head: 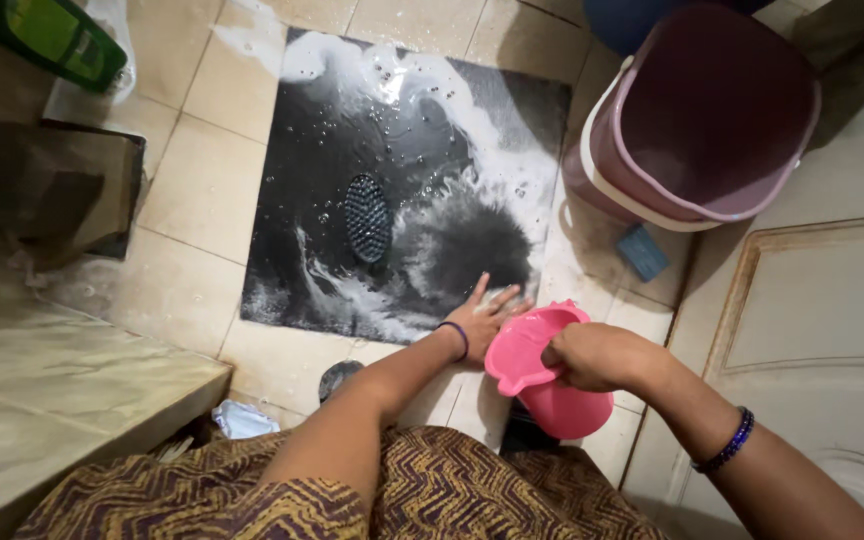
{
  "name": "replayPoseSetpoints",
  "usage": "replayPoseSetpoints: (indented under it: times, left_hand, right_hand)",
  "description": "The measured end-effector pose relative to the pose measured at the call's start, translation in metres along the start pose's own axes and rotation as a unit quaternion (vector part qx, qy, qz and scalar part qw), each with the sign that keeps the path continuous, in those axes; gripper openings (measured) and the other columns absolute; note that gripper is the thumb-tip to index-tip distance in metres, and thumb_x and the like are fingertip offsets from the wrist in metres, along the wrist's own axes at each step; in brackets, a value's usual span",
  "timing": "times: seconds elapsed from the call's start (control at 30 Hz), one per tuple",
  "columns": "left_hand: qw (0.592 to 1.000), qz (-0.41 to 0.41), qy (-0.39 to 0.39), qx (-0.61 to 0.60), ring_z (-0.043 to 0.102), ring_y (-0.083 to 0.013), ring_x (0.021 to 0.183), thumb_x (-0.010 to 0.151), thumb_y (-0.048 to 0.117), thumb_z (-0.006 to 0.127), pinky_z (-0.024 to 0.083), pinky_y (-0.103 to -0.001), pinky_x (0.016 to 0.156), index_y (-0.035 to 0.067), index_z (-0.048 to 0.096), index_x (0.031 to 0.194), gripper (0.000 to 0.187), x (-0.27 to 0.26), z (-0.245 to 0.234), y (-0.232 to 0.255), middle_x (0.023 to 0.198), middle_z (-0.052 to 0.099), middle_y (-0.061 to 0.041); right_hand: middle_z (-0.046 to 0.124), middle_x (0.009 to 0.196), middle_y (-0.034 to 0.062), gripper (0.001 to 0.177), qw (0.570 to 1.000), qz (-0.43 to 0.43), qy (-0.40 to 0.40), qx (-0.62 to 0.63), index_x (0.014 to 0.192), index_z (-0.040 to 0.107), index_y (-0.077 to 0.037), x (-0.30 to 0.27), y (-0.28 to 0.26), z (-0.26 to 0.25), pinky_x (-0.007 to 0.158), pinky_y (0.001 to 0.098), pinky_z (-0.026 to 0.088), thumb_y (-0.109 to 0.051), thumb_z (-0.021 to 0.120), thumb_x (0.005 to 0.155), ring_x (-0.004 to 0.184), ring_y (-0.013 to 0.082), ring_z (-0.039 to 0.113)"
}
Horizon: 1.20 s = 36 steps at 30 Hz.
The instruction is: The person scrubs a dark rectangular mat on a tiled floor using a handheld brush and soapy water. They repeatedly apply the brush across the surface, pour water from a pink pitcher and a larger bucket to rinse it, and wipe the mat with their hands.
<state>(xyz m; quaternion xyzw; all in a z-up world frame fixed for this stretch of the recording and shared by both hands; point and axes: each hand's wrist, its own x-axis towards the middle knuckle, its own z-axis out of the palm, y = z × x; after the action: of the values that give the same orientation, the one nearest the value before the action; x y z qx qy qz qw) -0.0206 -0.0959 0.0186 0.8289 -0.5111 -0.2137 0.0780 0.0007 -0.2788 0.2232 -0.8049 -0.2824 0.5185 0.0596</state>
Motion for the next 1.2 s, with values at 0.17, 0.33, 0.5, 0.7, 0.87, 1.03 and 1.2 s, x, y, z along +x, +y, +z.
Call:
replayPoseSetpoints:
  times: [0.17,0.33,0.5,0.7,0.87,1.03,1.2]
  left_hand:
    - [0.997,-0.072,0.000,-0.029,-0.005,-0.0343,0.157,0.085,0.066,0.056,-0.005,-0.073,0.117,0.024,0.016,0.164,0.097,0.023,-0.027,-0.008,0.172,0.004,-0.010]
    - [0.980,-0.184,0.031,-0.066,-0.007,-0.0408,0.152,0.080,0.063,0.060,-0.006,-0.071,0.112,0.022,0.016,0.164,0.103,0.024,-0.010,-0.008,0.168,-0.001,-0.019]
    - [0.974,-0.160,0.122,-0.106,0.003,-0.0389,0.160,0.091,0.059,0.052,-0.004,-0.074,0.120,0.025,0.043,0.153,0.071,-0.033,0.024,-0.003,0.173,0.013,-0.017]
    - [0.988,-0.040,0.125,-0.076,0.012,-0.0348,0.157,0.092,0.055,0.050,0.000,-0.071,0.120,0.021,0.039,0.156,0.073,-0.014,0.019,-0.031,0.167,0.025,-0.012]
    - [0.991,0.038,0.116,0.053,0.015,-0.0242,0.158,0.088,0.053,0.052,0.004,-0.062,0.123,0.028,0.028,0.160,0.079,0.090,-0.019,-0.130,0.171,0.022,-0.003]
    - [0.967,-0.200,0.154,-0.024,0.008,-0.0307,0.156,0.093,0.070,0.042,0.001,-0.061,0.122,0.019,0.017,0.162,0.090,0.146,-0.026,-0.144,0.168,0.013,-0.008]
    - [0.962,-0.227,0.139,-0.052,0.005,-0.0329,0.155,0.091,0.072,0.038,0.000,-0.064,0.117,0.022,0.013,0.161,0.090,0.173,-0.027,-0.163,0.168,0.007,-0.005]
  right_hand:
    - [0.072,0.084,0.0166,0.018,0.999,0.030,0.003,0.010,0.095,0.072,-0.010,0.004,0.006,-0.012,0.075,0.0471,0.053,-0.025,0.072,0.084,0.082,0.0368,0.069]
    - [0.073,0.090,0.0160,0.022,0.996,0.064,0.056,0.019,0.098,0.072,-0.010,0.002,0.017,-0.033,0.078,0.0477,0.054,-0.028,0.070,0.086,0.087,0.0375,0.070]
    - [0.073,0.091,0.0161,0.022,0.995,0.032,0.092,0.009,0.099,0.072,-0.010,-0.009,0.014,-0.033,0.079,0.0474,0.054,-0.023,0.069,0.082,0.088,0.0365,0.070]
    - [0.073,0.091,0.0160,0.025,0.997,0.037,0.062,0.026,0.101,0.071,-0.010,0.002,0.021,-0.053,0.080,0.0460,0.053,-0.031,0.069,0.087,0.089,0.0349,0.070]
    - [0.073,0.094,0.0165,0.027,0.996,0.062,0.053,0.037,0.102,0.071,-0.009,0.019,0.032,-0.083,0.079,0.0459,0.053,-0.033,0.068,0.089,0.088,0.0355,0.070]
    - [0.073,0.094,0.0183,0.028,0.990,0.074,0.095,0.073,0.103,0.070,-0.008,0.034,0.042,-0.101,0.079,0.0450,0.053,-0.031,0.067,0.088,0.086,0.0355,0.069]
    - [0.074,0.092,0.0197,0.030,0.987,0.065,0.120,0.091,0.107,0.070,-0.007,0.047,0.058,-0.135,0.078,0.0439,0.053,-0.032,0.065,0.090,0.082,0.0343,0.069]
